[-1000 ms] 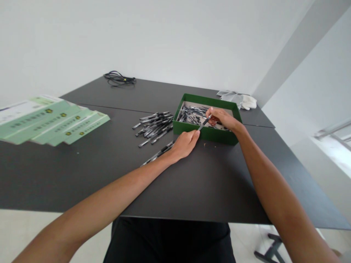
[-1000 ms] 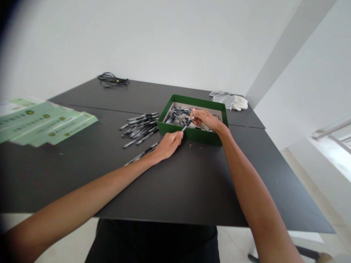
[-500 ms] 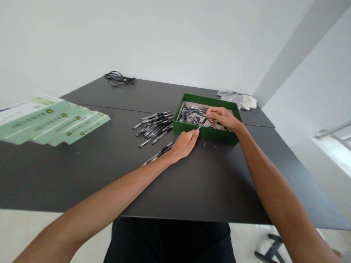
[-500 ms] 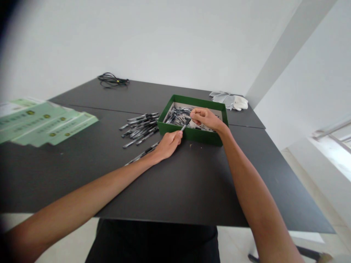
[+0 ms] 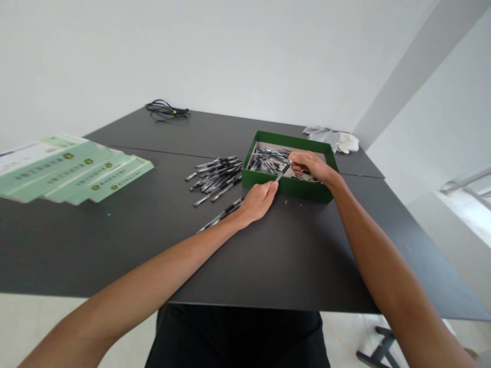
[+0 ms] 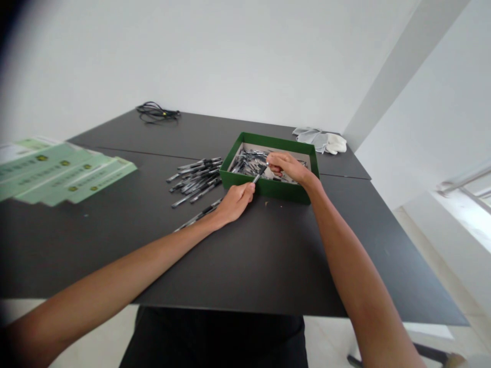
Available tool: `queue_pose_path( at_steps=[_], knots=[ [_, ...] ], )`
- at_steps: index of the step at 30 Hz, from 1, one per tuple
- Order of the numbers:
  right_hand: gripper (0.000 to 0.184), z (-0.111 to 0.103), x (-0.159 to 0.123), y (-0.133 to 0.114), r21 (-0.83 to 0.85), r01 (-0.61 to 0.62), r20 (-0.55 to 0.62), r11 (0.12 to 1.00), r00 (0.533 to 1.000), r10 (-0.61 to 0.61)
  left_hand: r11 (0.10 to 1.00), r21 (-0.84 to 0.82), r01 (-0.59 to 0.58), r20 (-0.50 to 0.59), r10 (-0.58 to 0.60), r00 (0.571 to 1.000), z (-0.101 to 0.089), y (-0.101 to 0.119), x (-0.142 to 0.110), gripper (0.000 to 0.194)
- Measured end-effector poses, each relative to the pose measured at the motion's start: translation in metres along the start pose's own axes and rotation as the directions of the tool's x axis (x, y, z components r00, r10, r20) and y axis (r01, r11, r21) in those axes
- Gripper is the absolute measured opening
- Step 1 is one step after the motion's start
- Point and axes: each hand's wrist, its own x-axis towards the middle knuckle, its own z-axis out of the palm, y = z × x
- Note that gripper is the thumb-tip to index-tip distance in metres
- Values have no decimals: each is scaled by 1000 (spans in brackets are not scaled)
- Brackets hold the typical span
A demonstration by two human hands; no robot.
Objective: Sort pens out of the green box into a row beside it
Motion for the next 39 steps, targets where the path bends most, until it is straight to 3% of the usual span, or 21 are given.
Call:
queue_pose_path(
  at_steps=[4, 14, 22, 32, 39],
  knots=[
    [31, -2, -1, -2, -1, 3, 30, 1000, 1000, -3, 1000, -5, 0, -4, 0, 1000, -1, 2, -1, 62],
    [32, -2, 1, 0, 5, -19, 79, 1000, 997, 19, 1000, -13, 9, 66, -8, 998, -1, 4, 0, 59],
    [66, -2, 1, 6, -41, -43, 44, 998, 998, 45, 1000, 5, 2, 107, -3, 994, -1, 4, 0, 57],
    [39, 0, -1, -3, 22, -88, 58, 996, 995, 87, 1000, 15, 2, 98, -4, 995, -1, 3, 0, 65],
    [49, -3, 0, 7, -8, -58, 56, 998, 997, 58, 1000, 24, 0, 94, -2, 996, -1, 5, -1, 62]
  ],
)
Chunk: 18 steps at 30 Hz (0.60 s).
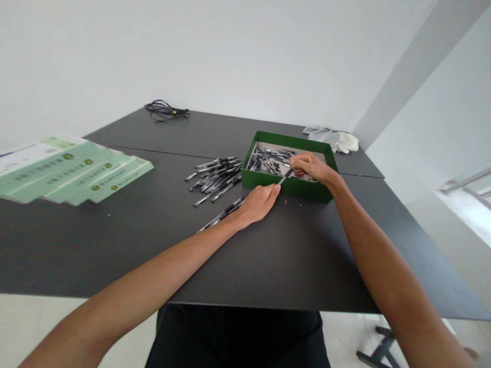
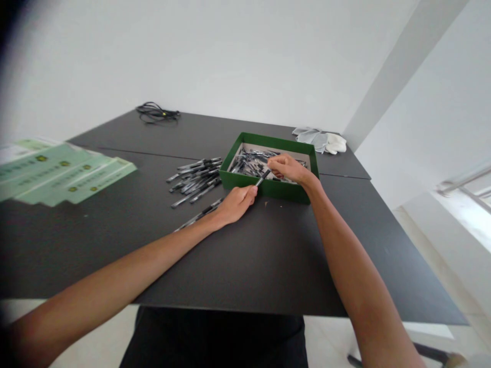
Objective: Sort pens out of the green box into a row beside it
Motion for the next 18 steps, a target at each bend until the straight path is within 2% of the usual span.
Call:
queue_pose_path(
  at_steps=[9, 13, 15, 17, 18],
  knots=[
    [58, 0, 0, 2, -169, 35, -49, 985, 998, -44, 1000, -7, 10, -15, -10, 1000, 0, 0, 0, 60],
    [66, 0, 1, -1, -156, 17, -85, 988, 996, -30, 1000, -5, 6, -34, -7, 999, 0, 0, 0, 59],
    [69, -2, 3, 1, -195, -20, -162, 981, 987, -12, 1000, -6, 2, -39, -3, 999, 0, 1, 0, 59],
    [66, -6, 5, 6, -350, -71, -281, 934, 959, -33, 1000, -5, 7, -42, -8, 999, 0, 1, 0, 59],
    [59, -9, 6, 10, -453, -110, -341, 885, 938, -58, 1000, -5, 11, -42, -12, 999, 0, 0, 0, 59]
  ],
)
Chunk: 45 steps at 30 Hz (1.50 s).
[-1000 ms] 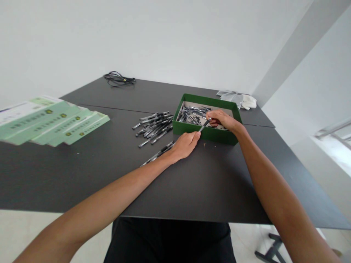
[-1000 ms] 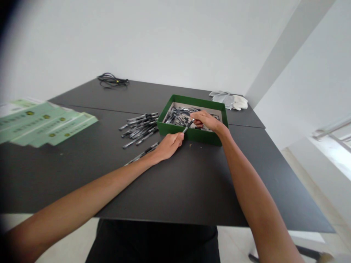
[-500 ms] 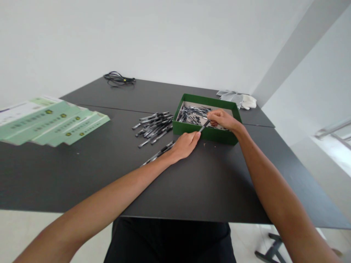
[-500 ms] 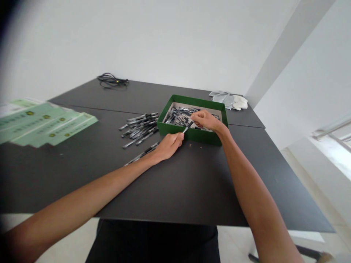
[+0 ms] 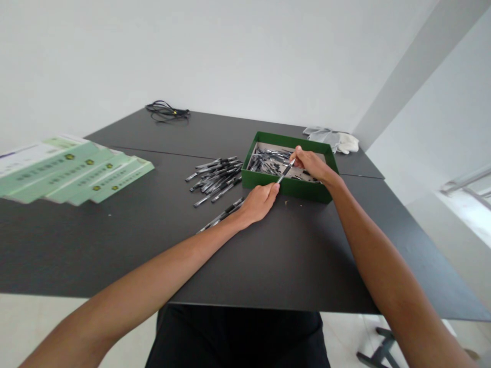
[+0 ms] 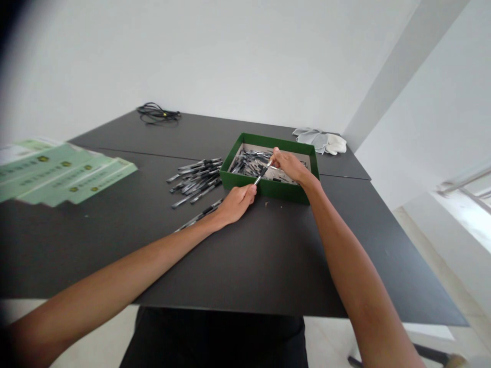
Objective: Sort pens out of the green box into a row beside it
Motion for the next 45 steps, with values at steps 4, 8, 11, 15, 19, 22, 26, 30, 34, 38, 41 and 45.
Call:
queue_pose_path(
  at_steps=[4, 8, 11, 15, 19, 22, 26, 30, 34, 38, 41, 45],
  knots=[
    [25, -1, 4, 16, -400, -141, -134, 906, 986, 95, 1000, -2, 4, 2, -4, 1000, 0, -1, 0, 61],
    [34, -1, 2, 19, -544, -230, -34, 807, 967, 252, 1000, 2, -1, 3, 1, 1000, 1, -2, 1, 62],
    [35, -1, 1, 17, -586, -149, 70, 796, 970, 233, 1000, -2, -7, 2, 7, 1000, 1, -2, 1, 62],
    [38, -2, 2, 17, -638, -82, 99, 766, 977, 187, 1000, -6, 4, -1, -4, 1000, 1, 0, 0, 64],
    [37, -2, 3, 19, -658, -53, 148, 752, 969, 199, 1000, -5, 8, 3, -8, 1000, 1, 0, 0, 64],
    [34, -2, 3, 18, -654, -59, 195, 754, 950, 243, 1000, -5, 0, 1, 0, 1000, 1, -1, 1, 63],
    [31, -3, 3, 18, -642, -109, 191, 759, 936, 296, 1000, -16, -5, 9, 5, 1000, 2, -3, 1, 62],
    [34, -3, 4, 21, -625, -128, 159, 770, 945, 286, 1000, -3, 5, 14, -5, 1000, 2, -4, 2, 61],
    [32, -2, 5, 23, -631, -171, 143, 757, 933, 331, 1000, -10, 2, 16, -2, 1000, 1, -3, 1, 60],
    [33, 0, 6, 25, -664, -194, 141, 722, 916, 375, 1000, -14, 0, 11, 0, 1000, 1, -1, 0, 58],
    [30, 0, 5, 26, -667, -201, 137, 717, 913, 383, 1000, -7, -4, 10, 4, 1000, 1, -1, 0, 59],
    [31, -1, 3, 28, -701, -171, 138, 692, 920, 367, 1000, 8, 4, 14, -4, 1000, 1, -3, 1, 59]
  ],
)
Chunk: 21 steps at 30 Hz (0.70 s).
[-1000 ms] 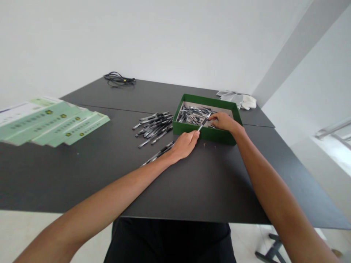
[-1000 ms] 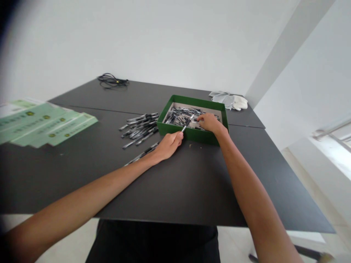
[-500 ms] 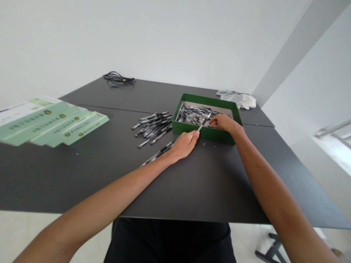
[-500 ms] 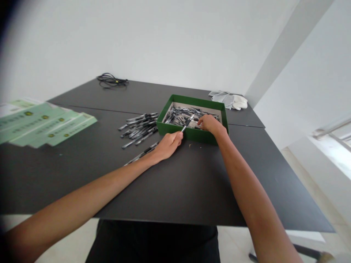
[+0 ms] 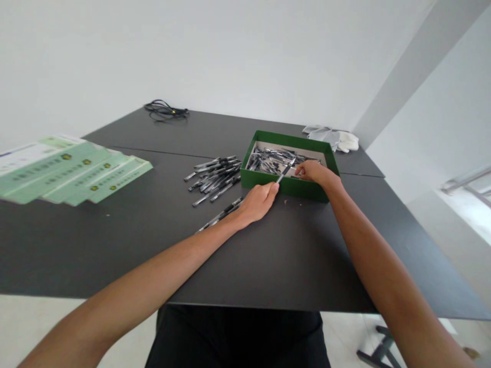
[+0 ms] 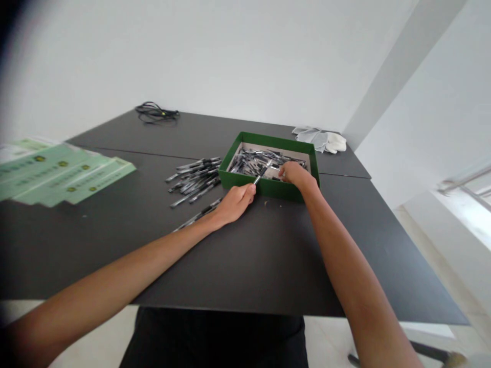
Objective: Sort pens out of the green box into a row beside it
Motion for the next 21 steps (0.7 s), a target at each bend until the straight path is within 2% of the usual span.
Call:
queue_pose_path(
  at_steps=[5, 12, 21],
  knots=[
    [38, -1, -2, 0, -34, 4, -43, 999, 999, -5, 1000, 6, -4, 2, 4, 1000, 1, -2, 1, 60],
    [34, -1, -2, -1, 2, -22, -30, 1000, 999, 22, 1000, 13, -17, -3, 17, 1000, 0, 0, 0, 62],
    [30, -6, -9, -7, 8, 7, -50, 1000, 999, -7, 1000, 5, -13, -1, 13, 1000, 0, 0, 0, 61]
  ],
)
